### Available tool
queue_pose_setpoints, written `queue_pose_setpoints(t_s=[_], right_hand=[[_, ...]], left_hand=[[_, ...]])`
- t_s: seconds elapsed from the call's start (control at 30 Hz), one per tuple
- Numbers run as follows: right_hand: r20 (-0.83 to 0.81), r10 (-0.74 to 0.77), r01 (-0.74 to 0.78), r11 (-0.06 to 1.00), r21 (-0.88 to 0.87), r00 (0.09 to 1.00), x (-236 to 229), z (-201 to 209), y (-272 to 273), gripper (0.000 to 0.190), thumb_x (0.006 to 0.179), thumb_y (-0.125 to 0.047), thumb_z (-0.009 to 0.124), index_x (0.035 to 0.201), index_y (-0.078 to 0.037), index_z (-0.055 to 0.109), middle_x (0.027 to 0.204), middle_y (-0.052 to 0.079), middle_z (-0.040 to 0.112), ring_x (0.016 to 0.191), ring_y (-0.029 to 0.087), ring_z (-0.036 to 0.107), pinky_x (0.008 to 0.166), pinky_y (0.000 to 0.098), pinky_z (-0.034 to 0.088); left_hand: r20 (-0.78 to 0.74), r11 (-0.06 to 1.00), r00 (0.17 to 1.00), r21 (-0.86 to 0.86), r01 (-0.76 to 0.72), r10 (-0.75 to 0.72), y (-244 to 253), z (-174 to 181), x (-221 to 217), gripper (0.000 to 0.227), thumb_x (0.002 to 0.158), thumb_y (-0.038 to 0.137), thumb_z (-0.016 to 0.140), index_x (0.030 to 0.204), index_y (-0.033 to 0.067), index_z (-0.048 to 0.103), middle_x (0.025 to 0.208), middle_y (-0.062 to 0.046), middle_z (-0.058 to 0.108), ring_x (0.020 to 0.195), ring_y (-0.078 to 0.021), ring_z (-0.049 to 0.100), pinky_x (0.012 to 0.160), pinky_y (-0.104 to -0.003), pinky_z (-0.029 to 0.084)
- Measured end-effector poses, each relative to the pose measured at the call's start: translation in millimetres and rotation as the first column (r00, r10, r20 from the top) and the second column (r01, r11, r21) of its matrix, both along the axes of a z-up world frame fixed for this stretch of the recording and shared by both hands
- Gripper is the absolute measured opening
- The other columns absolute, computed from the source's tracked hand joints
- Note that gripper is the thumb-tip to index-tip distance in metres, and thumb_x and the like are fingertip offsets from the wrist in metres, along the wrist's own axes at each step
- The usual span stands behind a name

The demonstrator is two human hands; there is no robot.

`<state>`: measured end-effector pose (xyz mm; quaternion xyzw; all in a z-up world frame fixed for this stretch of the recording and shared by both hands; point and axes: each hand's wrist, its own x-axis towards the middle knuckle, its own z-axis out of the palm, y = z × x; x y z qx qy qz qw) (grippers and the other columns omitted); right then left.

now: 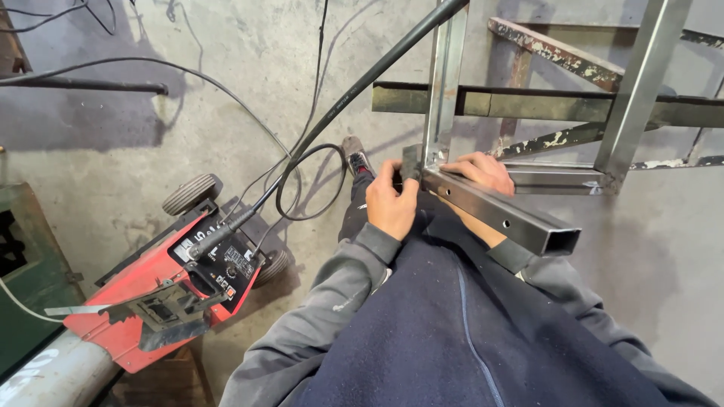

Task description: The person aligns a square metal tube to a vertical frame, then uses a welding torch to tack weld the joint. The person repositions the tube and welds again, securing the piece to the frame.

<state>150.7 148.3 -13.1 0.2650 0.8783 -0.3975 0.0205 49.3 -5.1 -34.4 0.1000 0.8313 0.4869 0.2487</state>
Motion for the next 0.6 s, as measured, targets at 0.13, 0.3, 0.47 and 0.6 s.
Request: queue_pose_setpoints(t_s=[0.13,0.3,0.47,0.6], right_hand=[[-0.039,-0.043,0.040,0.997,-0.067,0.998,-7,12,1,0.033,0.084,-0.034,0.082,0.113,-0.022,0.072,0.104,-0.001,0.065,0.097,0.024,0.067,0.093,0.0343,0.047],[-0.005,-0.164,0.164,0.985,-0.048,0.986,-19,17,-6,0.023,0.090,-0.037,0.080,0.105,-0.023,0.071,0.099,-0.006,0.065,0.092,0.020,0.068,0.088,0.0284,0.046],[-0.084,-0.123,0.124,0.992,0.014,0.989,-44,43,-2,0.031,0.078,-0.004,0.087,0.098,0.001,0.064,0.093,0.010,0.063,0.076,0.020,0.056,0.068,0.0301,0.045],[-0.314,-0.580,0.531,0.815,-0.233,0.752,-60,33,-22,0.030,0.092,-0.027,0.083,0.084,-0.005,0.063,0.086,0.006,0.057,0.078,0.038,0.061,0.082,0.0425,0.050]], left_hand=[[0.269,1.000,0.963,0.028,-0.012,0.004,3,10,-5,0.023,0.085,0.021,0.061,0.107,0.0140,0.058,0.089,-0.012,0.071,0.092,-0.0392,0.070,0.079,-0.048,0.054],[0.376,1.000,0.926,0.013,-0.024,0.017,9,12,-4,0.030,0.086,0.033,0.075,0.103,0.0143,0.058,0.082,-0.013,0.067,0.089,-0.0331,0.071,0.077,-0.043,0.054],[0.483,0.989,0.874,0.099,-0.111,0.050,12,4,-2,0.031,0.087,0.033,0.079,0.107,0.0113,0.067,0.070,-0.002,0.060,0.074,-0.0112,0.062,0.069,-0.032,0.054],[0.524,0.982,0.849,0.114,-0.152,0.071,16,13,-5,0.032,0.088,0.032,0.080,0.108,0.0092,0.068,0.067,0.000,0.056,0.070,-0.0084,0.057,0.066,-0.030,0.053]])
